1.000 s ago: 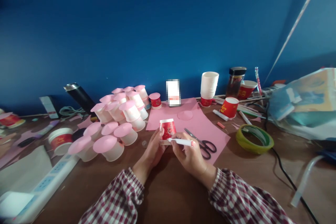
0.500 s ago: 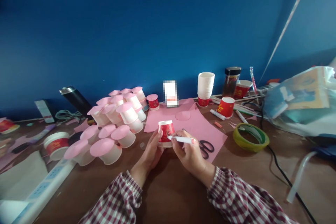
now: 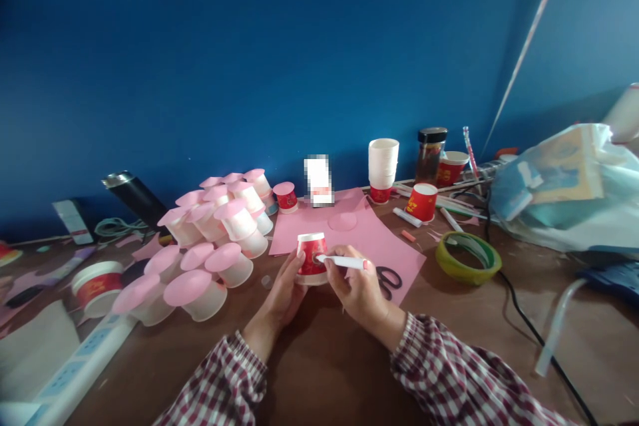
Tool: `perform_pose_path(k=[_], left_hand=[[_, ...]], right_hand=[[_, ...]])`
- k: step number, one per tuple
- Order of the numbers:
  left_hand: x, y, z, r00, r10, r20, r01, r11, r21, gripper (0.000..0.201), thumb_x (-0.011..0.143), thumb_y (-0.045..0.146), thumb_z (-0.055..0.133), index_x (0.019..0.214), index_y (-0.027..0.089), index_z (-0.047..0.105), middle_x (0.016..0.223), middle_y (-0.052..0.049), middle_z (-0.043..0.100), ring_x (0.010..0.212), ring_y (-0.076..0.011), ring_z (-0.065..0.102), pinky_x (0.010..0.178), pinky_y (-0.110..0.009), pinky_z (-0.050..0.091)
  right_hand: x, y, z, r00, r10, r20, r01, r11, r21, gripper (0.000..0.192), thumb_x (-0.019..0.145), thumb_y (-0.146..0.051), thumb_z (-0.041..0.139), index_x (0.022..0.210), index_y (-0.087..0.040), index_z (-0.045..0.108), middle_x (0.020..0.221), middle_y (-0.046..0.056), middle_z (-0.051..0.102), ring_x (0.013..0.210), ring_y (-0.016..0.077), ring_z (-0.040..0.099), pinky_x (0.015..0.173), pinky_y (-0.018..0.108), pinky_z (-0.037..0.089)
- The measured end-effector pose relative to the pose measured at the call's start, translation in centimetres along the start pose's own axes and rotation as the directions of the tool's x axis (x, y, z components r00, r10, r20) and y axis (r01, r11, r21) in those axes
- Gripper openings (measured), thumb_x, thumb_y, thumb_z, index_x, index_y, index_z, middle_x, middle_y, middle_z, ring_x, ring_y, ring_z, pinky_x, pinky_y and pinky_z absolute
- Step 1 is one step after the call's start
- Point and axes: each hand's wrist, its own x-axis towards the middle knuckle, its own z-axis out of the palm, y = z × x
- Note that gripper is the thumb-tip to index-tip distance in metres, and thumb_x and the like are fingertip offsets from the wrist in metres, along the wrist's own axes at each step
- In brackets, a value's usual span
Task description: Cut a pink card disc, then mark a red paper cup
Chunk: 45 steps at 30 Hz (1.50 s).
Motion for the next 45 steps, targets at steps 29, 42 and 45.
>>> perform_pose_path(k=[29,42,45], left_hand=[[-0.07,0.05,-0.06,1.0,-0.025,-0.015,0.026,1.0,0.018,0.029,0.082,0.032,0.062,0.106,0.017,0.065,0.104,-0.008,0.07,0.099,-0.0219,0.063,0.092,-0.034,0.044],[-0.05,0.03,-0.03,0.999,-0.022,-0.026,0.022,1.0,0.004,0.027,0.081,0.034,0.063,0.101,0.017,0.066,0.099,-0.006,0.07,0.096,-0.0207,0.063,0.089,-0.033,0.044],[-0.06,0.08,0.03,1.0,-0.02,-0.023,0.019,1.0,-0.005,0.026,0.081,0.035,0.063,0.1,0.017,0.066,0.098,-0.005,0.07,0.094,-0.0199,0.063,0.088,-0.032,0.043]], right_hand=[[0.57,-0.06,-0.38,0.995,0.093,-0.046,-0.094,0.995,-0.017,0.01,0.09,-0.024,0.049,0.086,-0.02,0.058,0.075,0.002,0.064,0.06,0.0132,0.059,0.057,0.022,0.048],[0.49,0.1,-0.34,0.996,0.084,-0.028,-0.085,0.996,-0.03,0.01,0.09,-0.024,0.048,0.087,-0.019,0.056,0.075,0.002,0.063,0.061,0.0133,0.06,0.055,0.022,0.048],[0.46,0.1,-0.3,0.996,0.08,-0.03,-0.08,0.997,-0.019,0.01,0.09,-0.024,0.048,0.086,-0.019,0.056,0.074,0.001,0.062,0.06,0.0129,0.059,0.055,0.022,0.048]])
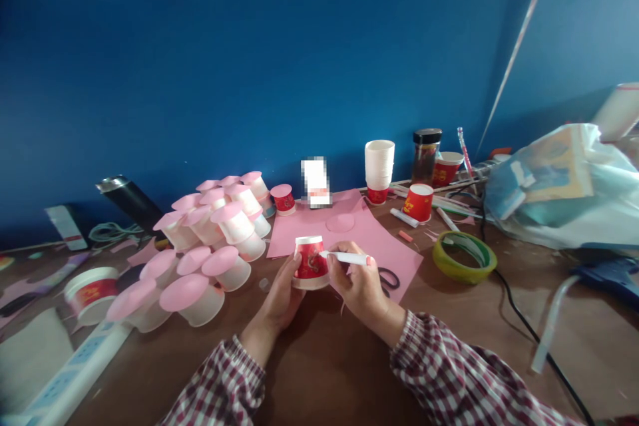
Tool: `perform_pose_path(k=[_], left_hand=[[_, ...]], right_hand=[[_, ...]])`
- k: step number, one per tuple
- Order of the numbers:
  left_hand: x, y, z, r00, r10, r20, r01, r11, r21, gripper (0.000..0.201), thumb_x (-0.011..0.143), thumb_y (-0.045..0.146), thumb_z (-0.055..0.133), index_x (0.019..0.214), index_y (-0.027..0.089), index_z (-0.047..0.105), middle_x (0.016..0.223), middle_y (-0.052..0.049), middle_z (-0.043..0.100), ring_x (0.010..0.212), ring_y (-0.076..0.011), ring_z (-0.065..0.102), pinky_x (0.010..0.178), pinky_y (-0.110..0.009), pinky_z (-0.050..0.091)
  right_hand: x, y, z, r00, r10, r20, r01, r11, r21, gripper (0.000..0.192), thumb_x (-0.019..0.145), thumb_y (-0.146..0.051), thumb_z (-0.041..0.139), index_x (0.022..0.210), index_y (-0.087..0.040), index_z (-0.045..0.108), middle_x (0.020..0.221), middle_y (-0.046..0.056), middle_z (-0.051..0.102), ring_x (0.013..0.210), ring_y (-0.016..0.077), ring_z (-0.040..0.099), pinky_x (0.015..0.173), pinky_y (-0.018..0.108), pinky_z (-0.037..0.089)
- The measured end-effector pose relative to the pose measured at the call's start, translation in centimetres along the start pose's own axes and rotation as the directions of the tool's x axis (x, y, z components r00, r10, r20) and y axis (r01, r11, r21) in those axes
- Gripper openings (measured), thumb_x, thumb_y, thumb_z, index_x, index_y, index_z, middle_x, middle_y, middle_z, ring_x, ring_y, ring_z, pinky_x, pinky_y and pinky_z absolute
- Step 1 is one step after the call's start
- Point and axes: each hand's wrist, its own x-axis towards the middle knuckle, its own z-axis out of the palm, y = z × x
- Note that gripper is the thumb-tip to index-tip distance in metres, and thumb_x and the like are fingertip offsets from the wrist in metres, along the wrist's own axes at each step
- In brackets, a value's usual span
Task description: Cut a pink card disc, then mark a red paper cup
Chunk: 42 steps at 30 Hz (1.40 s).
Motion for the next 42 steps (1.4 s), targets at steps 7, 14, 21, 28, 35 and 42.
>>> perform_pose_path(k=[7,14,21,28,35,42], left_hand=[[-0.03,0.02,0.0,1.0,-0.006,-0.003,0.006,1.0,0.008,0.027,0.08,0.036,0.064,0.1,0.017,0.067,0.099,-0.006,0.07,0.095,-0.0209,0.064,0.089,-0.033,0.043],[-0.03,-0.01,0.02,1.0,-0.005,0.0,0.005,1.0,0.015,0.032,0.078,0.038,0.065,0.102,0.016,0.066,0.1,-0.008,0.07,0.097,-0.0237,0.063,0.09,-0.035,0.043],[0.03,-0.06,-0.02,1.0,-0.013,-0.01,0.013,1.0,0.008,0.03,0.08,0.036,0.063,0.102,0.017,0.065,0.099,-0.007,0.07,0.096,-0.0223,0.064,0.089,-0.034,0.043],[-0.02,0.01,0.0,1.0,-0.018,-0.004,0.018,1.0,0.021,0.031,0.077,0.038,0.066,0.1,0.016,0.067,0.098,-0.008,0.071,0.097,-0.0245,0.064,0.091,-0.037,0.043],[-0.08,0.16,0.22,1.0,-0.031,-0.003,0.031,0.999,0.022,0.031,0.077,0.038,0.066,0.099,0.016,0.067,0.096,-0.008,0.071,0.101,-0.0262,0.063,0.094,-0.039,0.041],[0.01,-0.03,-0.1,1.0,-0.023,0.004,0.023,0.999,0.022,0.031,0.08,0.037,0.063,0.102,0.015,0.066,0.101,-0.009,0.07,0.101,-0.0252,0.062,0.093,-0.038,0.042]], right_hand=[[-0.09,-0.04,0.07,1.0,0.022,-0.019,-0.022,1.0,0.015,0.01,0.09,-0.024,0.049,0.085,-0.019,0.057,0.074,0.003,0.064,0.059,0.014,0.06,0.055,0.023,0.048],[0.16,-0.2,-0.05,1.0,0.023,-0.012,-0.023,1.0,0.021,0.011,0.09,-0.024,0.048,0.084,-0.019,0.056,0.071,0.003,0.064,0.061,0.0155,0.06,0.054,0.024,0.048],[-0.02,-0.06,-0.03,1.0,0.026,0.0,-0.026,1.0,0.003,0.008,0.089,-0.023,0.05,0.085,-0.02,0.056,0.075,0.003,0.065,0.063,0.0148,0.061,0.056,0.024,0.049],[-0.02,-0.01,0.04,0.999,0.037,-0.006,-0.037,0.999,0.027,0.011,0.09,-0.025,0.049,0.085,-0.019,0.056,0.072,0.002,0.064,0.061,0.0144,0.06,0.056,0.024,0.048],[0.06,0.01,0.0,1.0,0.017,-0.023,-0.016,0.999,0.034,0.01,0.09,-0.024,0.049,0.086,-0.019,0.056,0.075,0.002,0.063,0.064,0.014,0.059,0.062,0.024,0.048],[0.08,0.34,0.02,0.999,0.02,-0.031,-0.02,1.0,-0.001,0.01,0.09,-0.025,0.048,0.086,-0.019,0.056,0.073,0.001,0.062,0.062,0.0145,0.058,0.06,0.025,0.047]])
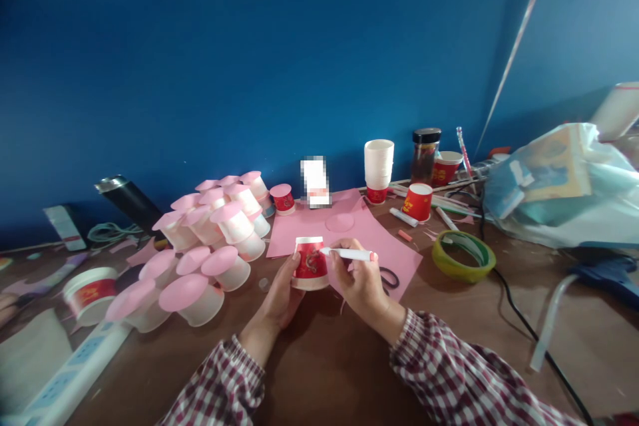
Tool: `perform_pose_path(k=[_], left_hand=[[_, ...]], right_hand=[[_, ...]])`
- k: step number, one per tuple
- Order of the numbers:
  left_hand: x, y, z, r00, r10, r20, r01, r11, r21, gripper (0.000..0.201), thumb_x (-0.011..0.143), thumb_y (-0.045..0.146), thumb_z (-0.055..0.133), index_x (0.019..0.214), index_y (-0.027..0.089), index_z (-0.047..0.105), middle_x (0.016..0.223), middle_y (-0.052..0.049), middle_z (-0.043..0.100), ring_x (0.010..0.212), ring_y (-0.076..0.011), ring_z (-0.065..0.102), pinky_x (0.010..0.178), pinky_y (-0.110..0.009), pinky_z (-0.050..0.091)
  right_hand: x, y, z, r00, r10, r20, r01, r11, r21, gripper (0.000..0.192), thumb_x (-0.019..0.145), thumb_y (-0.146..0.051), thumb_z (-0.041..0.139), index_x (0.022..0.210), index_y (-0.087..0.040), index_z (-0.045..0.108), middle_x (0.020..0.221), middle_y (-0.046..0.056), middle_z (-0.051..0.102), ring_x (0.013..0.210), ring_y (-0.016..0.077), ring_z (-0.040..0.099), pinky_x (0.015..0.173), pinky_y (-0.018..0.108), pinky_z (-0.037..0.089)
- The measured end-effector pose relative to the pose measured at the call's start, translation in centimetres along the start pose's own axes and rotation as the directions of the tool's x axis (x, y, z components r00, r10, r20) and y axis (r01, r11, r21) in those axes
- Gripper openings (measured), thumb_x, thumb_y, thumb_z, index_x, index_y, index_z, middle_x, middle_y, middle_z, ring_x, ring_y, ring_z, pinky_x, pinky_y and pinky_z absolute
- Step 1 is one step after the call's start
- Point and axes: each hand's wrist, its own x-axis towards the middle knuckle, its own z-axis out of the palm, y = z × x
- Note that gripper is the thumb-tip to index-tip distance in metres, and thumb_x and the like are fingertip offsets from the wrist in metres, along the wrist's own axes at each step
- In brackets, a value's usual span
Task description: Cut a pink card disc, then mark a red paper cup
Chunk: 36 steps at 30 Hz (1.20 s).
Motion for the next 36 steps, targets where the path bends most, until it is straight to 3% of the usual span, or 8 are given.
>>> perform_pose_path(k=[10,18,27,33,36], left_hand=[[-0.05,-0.02,-0.07,0.999,0.015,0.032,-0.015,1.0,-0.007,0.032,0.083,0.037,0.059,0.105,0.014,0.065,0.104,-0.01,0.069,0.1,-0.0242,0.062,0.093,-0.037,0.042],[0.1,0.04,0.18,1.0,0.007,-0.02,-0.007,0.999,-0.035,0.026,0.081,0.036,0.062,0.097,0.016,0.065,0.093,-0.007,0.071,0.095,-0.0233,0.064,0.089,-0.037,0.043],[-0.01,0.06,0.13,1.0,0.007,-0.008,-0.007,1.0,0.008,0.031,0.08,0.036,0.064,0.103,0.015,0.065,0.096,-0.008,0.07,0.095,-0.023,0.064,0.089,-0.035,0.044],[0.3,-0.25,-0.42,1.0,0.008,0.004,-0.007,0.998,-0.057,0.029,0.083,0.036,0.059,0.102,0.014,0.064,0.101,-0.009,0.069,0.1,-0.0237,0.062,0.092,-0.036,0.042],[0.39,-0.3,-0.5,1.0,0.022,-0.011,-0.023,0.996,-0.087,0.028,0.082,0.036,0.06,0.101,0.016,0.063,0.104,-0.008,0.068,0.103,-0.0235,0.06,0.094,-0.036,0.041]], right_hand=[[0.14,-0.2,-0.08,1.0,-0.026,0.001,0.026,0.999,-0.025,0.012,0.09,-0.024,0.048,0.083,-0.018,0.055,0.071,0.002,0.062,0.061,0.0142,0.058,0.059,0.025,0.047],[-0.13,-0.14,-0.06,0.999,-0.019,0.043,0.019,1.0,-0.001,0.01,0.089,-0.023,0.048,0.085,-0.017,0.056,0.074,0.003,0.063,0.064,0.0152,0.06,0.059,0.025,0.049],[-0.09,-0.33,0.09,1.0,0.008,0.023,-0.009,0.998,0.057,0.008,0.089,-0.023,0.05,0.086,-0.019,0.056,0.075,0.002,0.064,0.065,0.0144,0.061,0.06,0.024,0.049],[-0.38,-0.19,0.28,0.997,0.067,-0.04,-0.061,0.988,0.144,0.01,0.09,-0.026,0.05,0.088,-0.019,0.056,0.075,0.002,0.063,0.062,0.0139,0.059,0.057,0.024,0.049],[-0.79,-0.23,0.27,1.0,-0.002,-0.001,0.002,0.992,0.127,0.006,0.087,-0.024,0.054,0.091,-0.02,0.056,0.079,0.003,0.064,0.067,0.0152,0.061,0.058,0.025,0.049]])
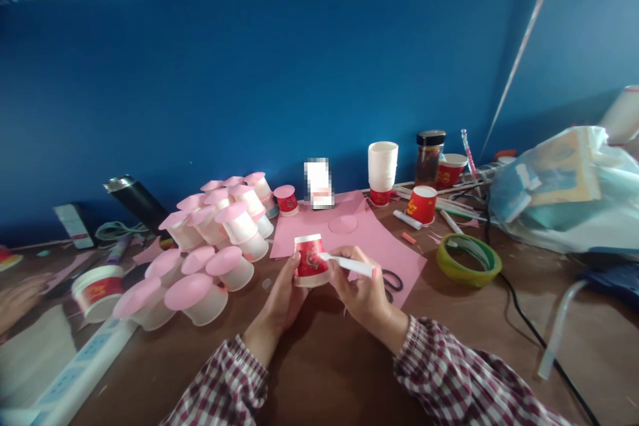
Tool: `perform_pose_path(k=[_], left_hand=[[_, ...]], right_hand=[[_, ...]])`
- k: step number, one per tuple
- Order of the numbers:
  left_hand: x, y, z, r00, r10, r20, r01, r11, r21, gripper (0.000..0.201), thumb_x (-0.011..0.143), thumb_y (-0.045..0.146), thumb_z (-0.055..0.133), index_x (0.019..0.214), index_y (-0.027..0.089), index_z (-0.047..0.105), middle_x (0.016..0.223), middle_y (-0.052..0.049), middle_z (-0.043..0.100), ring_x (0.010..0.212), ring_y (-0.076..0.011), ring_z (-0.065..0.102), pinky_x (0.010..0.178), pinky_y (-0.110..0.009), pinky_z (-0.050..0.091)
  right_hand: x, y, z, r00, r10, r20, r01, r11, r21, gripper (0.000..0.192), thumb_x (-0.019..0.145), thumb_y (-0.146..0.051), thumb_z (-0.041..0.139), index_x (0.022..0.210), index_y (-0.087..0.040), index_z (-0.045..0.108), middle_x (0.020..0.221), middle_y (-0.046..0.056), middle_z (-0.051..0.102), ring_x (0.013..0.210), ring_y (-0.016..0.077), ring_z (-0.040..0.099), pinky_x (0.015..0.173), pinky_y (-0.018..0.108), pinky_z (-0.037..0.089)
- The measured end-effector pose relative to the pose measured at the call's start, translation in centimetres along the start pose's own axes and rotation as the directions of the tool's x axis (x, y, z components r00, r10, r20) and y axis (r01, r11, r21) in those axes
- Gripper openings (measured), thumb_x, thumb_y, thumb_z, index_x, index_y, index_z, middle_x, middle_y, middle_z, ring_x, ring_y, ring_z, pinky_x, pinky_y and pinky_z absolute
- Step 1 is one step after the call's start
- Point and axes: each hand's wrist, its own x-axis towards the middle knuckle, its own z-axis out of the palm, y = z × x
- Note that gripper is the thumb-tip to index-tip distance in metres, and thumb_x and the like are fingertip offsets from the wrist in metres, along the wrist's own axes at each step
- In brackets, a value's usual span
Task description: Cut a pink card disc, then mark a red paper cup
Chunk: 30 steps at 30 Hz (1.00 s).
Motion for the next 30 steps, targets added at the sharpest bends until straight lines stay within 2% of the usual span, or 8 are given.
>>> perform_pose_path(k=[5,10,18,30], left_hand=[[-0.2,0.3,0.4,0.999,0.044,0.005,-0.044,0.999,0.02,0.024,0.082,0.035,0.06,0.098,0.017,0.063,0.1,-0.006,0.067,0.098,-0.0214,0.061,0.092,-0.035,0.041],[-0.3,0.3,0.5,0.998,0.059,0.009,-0.059,0.998,0.037,0.022,0.082,0.033,0.058,0.099,0.018,0.063,0.098,-0.005,0.066,0.094,-0.0199,0.061,0.09,-0.035,0.042],[-0.3,0.1,0.4,0.998,0.065,-0.001,-0.065,0.997,0.039,0.018,0.083,0.034,0.056,0.088,0.017,0.06,0.084,-0.002,0.062,0.08,-0.0155,0.056,0.083,-0.032,0.042],[-0.4,0.4,0.8,0.998,0.053,-0.019,-0.052,0.997,0.065,0.023,0.079,0.039,0.062,0.09,0.02,0.061,0.089,-0.003,0.063,0.086,-0.017,0.058,0.087,-0.032,0.042]], right_hand=[[-0.3,-0.2,0.0,0.991,-0.102,0.09,0.104,0.995,-0.012,0.006,0.087,-0.021,0.054,0.092,-0.021,0.057,0.079,0.003,0.063,0.067,0.0149,0.06,0.059,0.025,0.048],[-0.3,-0.3,0.1,0.992,-0.092,0.088,0.094,0.995,-0.013,0.009,0.089,-0.022,0.05,0.096,-0.021,0.056,0.081,0.003,0.063,0.067,0.0143,0.06,0.057,0.024,0.046],[-0.3,-0.6,0.2,0.99,-0.105,0.096,0.11,0.993,-0.042,0.005,0.087,-0.02,0.055,0.091,-0.02,0.057,0.076,0.002,0.063,0.062,0.0134,0.059,0.057,0.025,0.047],[-0.4,-1.2,0.1,0.989,-0.113,0.093,0.115,0.993,-0.019,0.008,0.087,-0.022,0.053,0.092,-0.02,0.058,0.079,0.004,0.065,0.064,0.015,0.061,0.06,0.027,0.051]])
